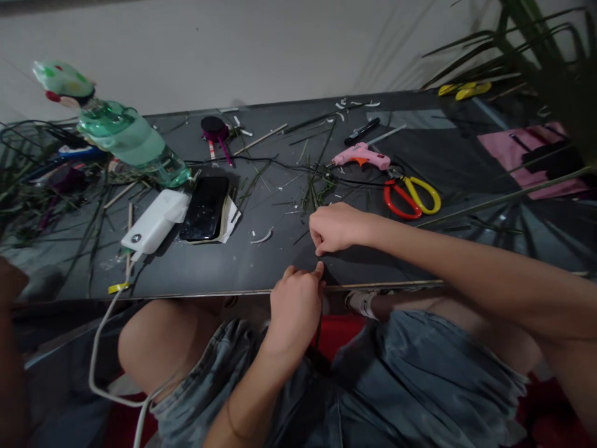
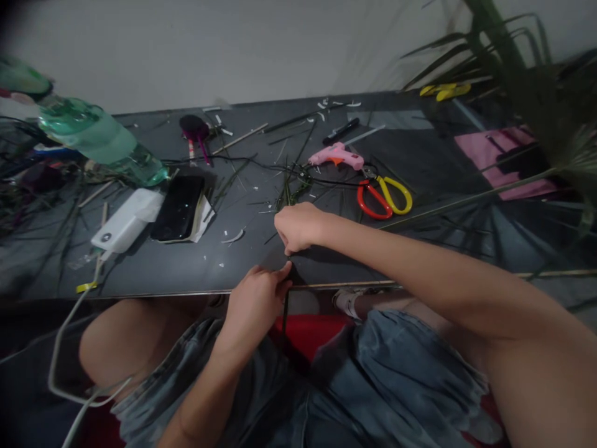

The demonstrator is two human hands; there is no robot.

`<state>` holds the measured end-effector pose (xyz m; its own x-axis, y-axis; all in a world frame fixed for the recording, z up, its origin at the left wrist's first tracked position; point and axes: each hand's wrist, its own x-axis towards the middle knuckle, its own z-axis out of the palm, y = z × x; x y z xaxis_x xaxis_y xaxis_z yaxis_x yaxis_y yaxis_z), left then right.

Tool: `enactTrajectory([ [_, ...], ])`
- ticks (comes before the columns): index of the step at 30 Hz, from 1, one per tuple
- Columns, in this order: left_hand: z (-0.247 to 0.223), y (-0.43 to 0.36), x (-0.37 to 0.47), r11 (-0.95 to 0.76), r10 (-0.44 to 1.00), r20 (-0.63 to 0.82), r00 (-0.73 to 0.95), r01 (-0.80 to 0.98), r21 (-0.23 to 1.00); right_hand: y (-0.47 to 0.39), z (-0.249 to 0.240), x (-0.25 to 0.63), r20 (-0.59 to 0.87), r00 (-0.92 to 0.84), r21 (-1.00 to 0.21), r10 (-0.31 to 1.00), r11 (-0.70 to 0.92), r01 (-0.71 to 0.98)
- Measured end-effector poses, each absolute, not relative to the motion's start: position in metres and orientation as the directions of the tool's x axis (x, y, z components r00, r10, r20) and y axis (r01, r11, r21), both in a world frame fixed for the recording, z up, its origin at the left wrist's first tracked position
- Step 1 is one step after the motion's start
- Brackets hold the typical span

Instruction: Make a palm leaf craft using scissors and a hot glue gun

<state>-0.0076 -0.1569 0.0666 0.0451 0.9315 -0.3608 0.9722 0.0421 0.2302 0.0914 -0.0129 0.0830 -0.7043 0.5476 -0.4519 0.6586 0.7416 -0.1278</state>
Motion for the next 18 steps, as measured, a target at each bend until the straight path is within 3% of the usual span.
enactTrajectory([
  [7, 0.07, -0.159, -0.007, 0.138, 0.911, -0.41, -0.044, 0.969, 0.203, -0.018, 0.092, 0.079, -0.496, -0.682, -0.031, 0.538, 0.774, 0.633],
  [13, 0.071, -0.157, -0.004, 0.08, 0.911, -0.413, -0.009, 0.985, 0.155, -0.012, 0.086, 0.088, -0.522, -0.669, -0.148, 0.529, 0.716, 0.682],
  [18, 0.072, -0.157, -0.006, 0.049, 0.907, -0.421, 0.024, 0.986, 0.16, -0.012, 0.082, 0.096, -0.494, -0.665, -0.167, 0.56, 0.689, 0.705],
])
